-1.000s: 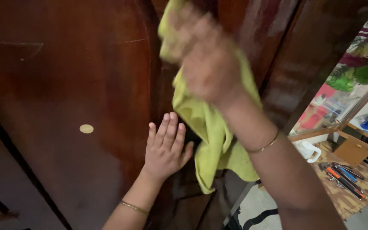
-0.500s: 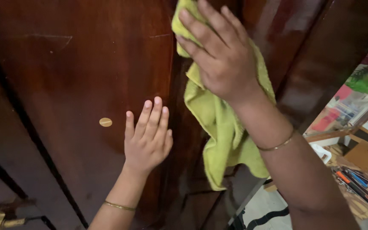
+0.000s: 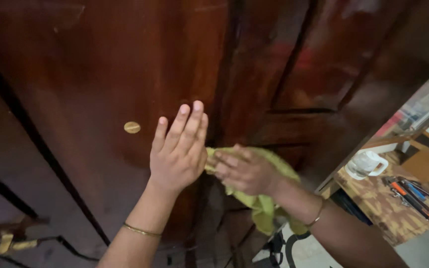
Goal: The person wipes down different panels and surfaces of a wooden door using a cloth.
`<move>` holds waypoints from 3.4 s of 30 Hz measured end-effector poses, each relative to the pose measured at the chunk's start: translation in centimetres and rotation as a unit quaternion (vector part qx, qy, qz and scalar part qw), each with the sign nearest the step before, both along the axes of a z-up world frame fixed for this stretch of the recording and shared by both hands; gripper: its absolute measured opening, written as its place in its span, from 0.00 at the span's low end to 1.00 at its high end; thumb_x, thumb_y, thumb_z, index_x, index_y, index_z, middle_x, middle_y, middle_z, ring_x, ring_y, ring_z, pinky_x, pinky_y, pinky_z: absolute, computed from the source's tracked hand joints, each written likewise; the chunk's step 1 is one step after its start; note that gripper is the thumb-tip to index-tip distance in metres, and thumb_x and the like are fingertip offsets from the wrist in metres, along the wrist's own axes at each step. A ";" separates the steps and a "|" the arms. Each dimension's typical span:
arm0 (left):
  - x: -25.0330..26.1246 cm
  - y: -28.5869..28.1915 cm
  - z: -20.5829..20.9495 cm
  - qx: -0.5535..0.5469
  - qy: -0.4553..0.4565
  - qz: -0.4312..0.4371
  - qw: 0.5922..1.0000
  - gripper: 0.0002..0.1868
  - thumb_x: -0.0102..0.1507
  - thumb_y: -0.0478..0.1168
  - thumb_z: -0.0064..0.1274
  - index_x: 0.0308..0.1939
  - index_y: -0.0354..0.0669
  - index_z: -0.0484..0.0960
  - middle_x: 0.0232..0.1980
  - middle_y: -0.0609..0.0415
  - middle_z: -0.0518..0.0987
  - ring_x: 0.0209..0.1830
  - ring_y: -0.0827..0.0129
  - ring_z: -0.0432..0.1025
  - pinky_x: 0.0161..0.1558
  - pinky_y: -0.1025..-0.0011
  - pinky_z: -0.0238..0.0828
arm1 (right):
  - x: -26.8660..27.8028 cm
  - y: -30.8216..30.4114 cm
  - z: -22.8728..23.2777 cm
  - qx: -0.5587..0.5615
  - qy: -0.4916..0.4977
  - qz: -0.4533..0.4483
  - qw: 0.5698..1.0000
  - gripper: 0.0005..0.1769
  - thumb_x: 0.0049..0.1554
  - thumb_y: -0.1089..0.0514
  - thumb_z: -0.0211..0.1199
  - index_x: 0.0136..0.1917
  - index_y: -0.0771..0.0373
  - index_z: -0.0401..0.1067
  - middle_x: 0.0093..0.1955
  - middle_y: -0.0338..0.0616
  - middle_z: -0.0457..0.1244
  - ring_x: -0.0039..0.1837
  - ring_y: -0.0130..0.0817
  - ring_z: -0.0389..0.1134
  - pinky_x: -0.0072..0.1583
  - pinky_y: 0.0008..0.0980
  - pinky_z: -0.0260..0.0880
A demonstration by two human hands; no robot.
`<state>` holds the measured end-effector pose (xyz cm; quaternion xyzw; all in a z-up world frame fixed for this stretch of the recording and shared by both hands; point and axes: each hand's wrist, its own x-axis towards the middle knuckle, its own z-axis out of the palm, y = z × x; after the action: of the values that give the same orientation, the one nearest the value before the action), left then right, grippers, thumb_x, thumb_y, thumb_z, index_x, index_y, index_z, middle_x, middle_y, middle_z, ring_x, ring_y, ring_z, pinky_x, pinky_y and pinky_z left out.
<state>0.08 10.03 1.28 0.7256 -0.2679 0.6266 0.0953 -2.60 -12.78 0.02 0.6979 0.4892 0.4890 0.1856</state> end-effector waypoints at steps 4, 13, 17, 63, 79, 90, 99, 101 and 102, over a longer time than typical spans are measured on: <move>0.1 1.8 -2.5 0.052 -0.012 0.008 0.999 0.21 0.71 0.38 0.45 0.67 0.43 0.83 0.77 0.55 0.70 0.80 0.62 0.58 0.82 0.56 0.40 | 0.9 -2.2 4.0 0.062 -0.009 -0.058 0.996 0.11 0.67 0.54 0.60 0.59 0.58 0.77 0.75 0.41 0.60 0.81 0.42 0.52 0.82 0.49 0.45; 0.6 4.3 -7.3 0.090 0.007 0.014 0.996 0.21 0.73 0.42 0.46 0.68 0.48 0.82 0.79 0.57 0.67 0.81 0.63 0.57 0.81 0.53 0.38 | 2.2 -0.2 -7.9 0.102 0.057 -0.010 0.993 0.11 0.68 0.50 0.60 0.63 0.49 0.73 0.81 0.35 0.54 0.85 0.41 0.44 0.83 0.48 0.37; 0.9 4.5 -7.7 0.092 -0.005 0.010 0.996 0.20 0.74 0.43 0.46 0.69 0.48 0.82 0.79 0.57 0.67 0.81 0.63 0.56 0.82 0.54 0.37 | 0.4 -0.7 -16.3 -0.007 0.090 -0.058 0.994 0.15 0.66 0.50 0.61 0.63 0.52 0.78 0.79 0.34 0.55 0.85 0.32 0.45 0.85 0.46 0.32; 1.8 4.0 -11.2 0.087 0.015 0.011 0.996 0.21 0.74 0.48 0.47 0.67 0.52 0.86 0.78 0.60 0.70 0.81 0.60 0.56 0.82 0.48 0.36 | 2.4 0.1 -20.6 0.479 0.009 -0.113 0.870 0.41 0.65 0.70 0.50 0.86 0.56 0.41 0.88 0.46 0.35 0.81 0.35 0.49 0.65 0.36 0.65; 1.9 3.3 -11.6 0.076 0.012 0.017 0.997 0.20 0.72 0.49 0.48 0.63 0.51 0.88 0.77 0.59 0.71 0.81 0.60 0.57 0.81 0.49 0.36 | 2.4 1.6 -10.4 0.350 -0.076 -0.187 0.915 0.38 0.69 0.74 0.47 0.86 0.56 0.42 0.91 0.47 0.29 0.91 0.43 0.26 0.87 0.48 0.25; 1.7 2.9 -11.1 0.068 -0.002 0.047 0.997 0.22 0.71 0.50 0.46 0.63 0.50 0.87 0.75 0.58 0.73 0.80 0.60 0.58 0.80 0.48 0.38 | 1.7 1.3 -10.2 0.477 -0.025 -0.054 0.877 0.31 0.68 0.68 0.49 0.83 0.57 0.56 0.86 0.49 0.40 0.89 0.46 0.37 0.86 0.50 0.37; 1.1 2.8 -10.5 0.061 0.015 0.050 0.997 0.23 0.69 0.50 0.49 0.65 0.49 0.83 0.75 0.58 0.71 0.79 0.62 0.59 0.79 0.48 0.41 | 3.5 2.1 0.9 0.309 -0.050 -0.109 0.944 0.25 0.74 0.60 0.47 0.82 0.49 0.57 0.86 0.39 0.46 0.88 0.40 0.39 0.87 0.48 0.37; 0.9 2.5 -10.2 0.064 0.017 0.043 0.997 0.24 0.68 0.50 0.49 0.66 0.49 0.82 0.75 0.58 0.70 0.78 0.62 0.59 0.79 0.48 0.41 | 3.6 2.3 5.4 0.321 -0.056 -0.134 0.936 0.28 0.74 0.62 0.44 0.84 0.47 0.52 0.88 0.38 0.44 0.88 0.36 0.37 0.88 0.43 0.36; 1.1 2.5 -10.3 0.064 0.015 0.051 0.997 0.24 0.68 0.50 0.49 0.66 0.49 0.82 0.75 0.58 0.70 0.78 0.62 0.59 0.79 0.48 0.41 | 3.9 2.9 7.0 0.326 -0.057 -0.150 0.932 0.30 0.74 0.63 0.43 0.85 0.45 0.50 0.89 0.38 0.43 0.88 0.34 0.36 0.88 0.40 0.35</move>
<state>1.15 12.52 -8.97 0.7525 -0.2690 0.6008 0.0205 1.30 -9.86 7.04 0.7565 0.1813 0.6266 0.0467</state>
